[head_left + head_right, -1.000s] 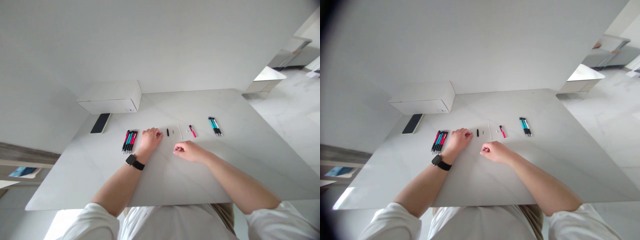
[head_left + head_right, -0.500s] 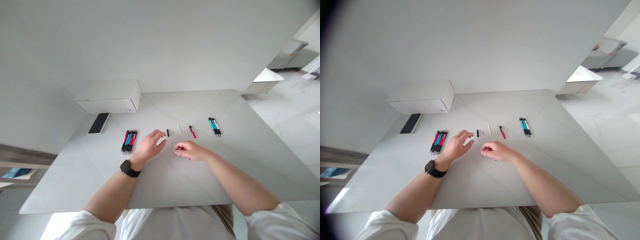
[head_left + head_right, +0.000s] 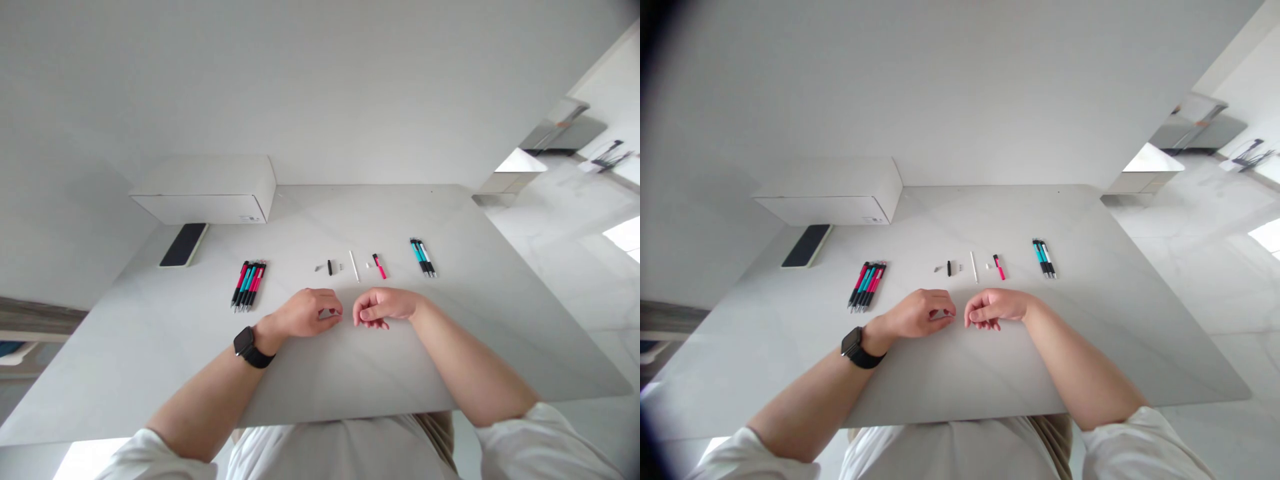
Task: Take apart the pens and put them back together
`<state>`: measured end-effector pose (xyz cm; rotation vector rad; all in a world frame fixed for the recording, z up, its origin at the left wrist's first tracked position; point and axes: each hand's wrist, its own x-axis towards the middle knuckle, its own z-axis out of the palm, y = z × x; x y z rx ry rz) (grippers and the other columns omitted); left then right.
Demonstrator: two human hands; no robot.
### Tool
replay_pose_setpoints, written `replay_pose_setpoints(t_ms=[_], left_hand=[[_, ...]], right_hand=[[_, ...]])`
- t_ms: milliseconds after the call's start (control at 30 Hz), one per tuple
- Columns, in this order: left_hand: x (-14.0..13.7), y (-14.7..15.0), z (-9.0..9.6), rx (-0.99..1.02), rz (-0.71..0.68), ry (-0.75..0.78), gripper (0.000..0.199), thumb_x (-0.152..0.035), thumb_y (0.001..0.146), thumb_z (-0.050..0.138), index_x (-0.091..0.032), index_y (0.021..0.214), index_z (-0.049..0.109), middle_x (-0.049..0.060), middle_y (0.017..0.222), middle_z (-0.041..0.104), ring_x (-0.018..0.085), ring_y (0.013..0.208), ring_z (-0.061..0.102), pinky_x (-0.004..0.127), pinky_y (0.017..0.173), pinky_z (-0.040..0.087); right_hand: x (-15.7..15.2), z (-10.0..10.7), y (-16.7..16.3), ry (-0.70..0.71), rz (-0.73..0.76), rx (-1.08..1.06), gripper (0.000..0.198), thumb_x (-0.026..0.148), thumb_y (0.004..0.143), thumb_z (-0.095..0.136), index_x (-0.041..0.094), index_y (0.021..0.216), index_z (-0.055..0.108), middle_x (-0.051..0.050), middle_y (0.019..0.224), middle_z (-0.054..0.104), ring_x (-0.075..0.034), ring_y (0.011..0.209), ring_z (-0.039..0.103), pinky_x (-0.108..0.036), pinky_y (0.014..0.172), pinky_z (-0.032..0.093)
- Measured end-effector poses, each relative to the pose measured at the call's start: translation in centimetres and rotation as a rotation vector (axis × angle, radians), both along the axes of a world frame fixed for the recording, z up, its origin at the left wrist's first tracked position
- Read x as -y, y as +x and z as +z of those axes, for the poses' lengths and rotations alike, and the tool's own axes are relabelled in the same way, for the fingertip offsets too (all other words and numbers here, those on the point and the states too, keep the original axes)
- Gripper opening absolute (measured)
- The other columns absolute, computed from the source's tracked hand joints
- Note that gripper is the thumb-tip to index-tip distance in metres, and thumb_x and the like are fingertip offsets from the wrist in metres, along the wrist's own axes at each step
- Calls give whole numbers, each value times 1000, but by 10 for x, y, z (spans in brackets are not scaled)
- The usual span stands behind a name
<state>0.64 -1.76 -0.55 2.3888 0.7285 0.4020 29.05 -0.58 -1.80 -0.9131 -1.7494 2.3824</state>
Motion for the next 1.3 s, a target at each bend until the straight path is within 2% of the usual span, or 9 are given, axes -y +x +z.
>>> replay_pose_setpoints(t_ms=[133, 300, 867, 1100, 1200, 1300], left_hand=[[-2, 0, -4, -53, 48, 4, 22, -34, 100, 56, -30, 113, 73, 6, 106, 74, 20, 95, 70, 29, 85, 51], [-3, 1, -7, -77, 41, -8, 26, -34, 100, 55, -32, 119, 73, 4, 110, 76, 21, 99, 71, 29, 87, 51], [-2, 3, -5, -62, 47, -20, 25, -33, 99, 57, -33, 114, 76, 4, 105, 76, 19, 95, 71, 28, 85, 53], [-2, 2, -7, -30, 27, 60, 22, -31, 98, 59, -34, 112, 76, 2, 103, 76, 17, 91, 71, 26, 81, 52], [-5, 1, -12, -28, 149, 97, 23, -30, 99, 59, -32, 117, 73, 2, 106, 75, 17, 88, 69, 27, 80, 52], [-14, -3, -18, -51, 432, 173, 27, -31, 99, 59, -29, 125, 68, 5, 111, 73, 19, 89, 68, 30, 82, 52]], right_hand=[[0, -3, -2, -13, -12, 7, 45, 56, 87, 76, 15, 105, 75, -1, 79, 63, -8, 59, 58, -15, 46, 48], [1, -4, -3, -8, -29, 2, 44, 55, 90, 74, 15, 107, 74, 0, 79, 62, -7, 58, 57, -15, 46, 48], [3, -2, -7, 31, -18, 35, 46, 57, 90, 73, 15, 108, 73, -1, 79, 61, -8, 61, 57, -15, 47, 48], [2, -3, -6, 28, -25, 34, 46, 57, 90, 73, 16, 108, 74, 0, 81, 62, -6, 58, 54, -15, 46, 46], [2, -4, -6, 15, -37, 23, 46, 58, 89, 73, 16, 110, 74, -1, 82, 62, -7, 58, 54, -15, 46, 46], [2, -4, -5, 2, -38, 12, 46, 57, 90, 72, 16, 111, 73, -1, 84, 63, -7, 59, 54, -15, 45, 44]])
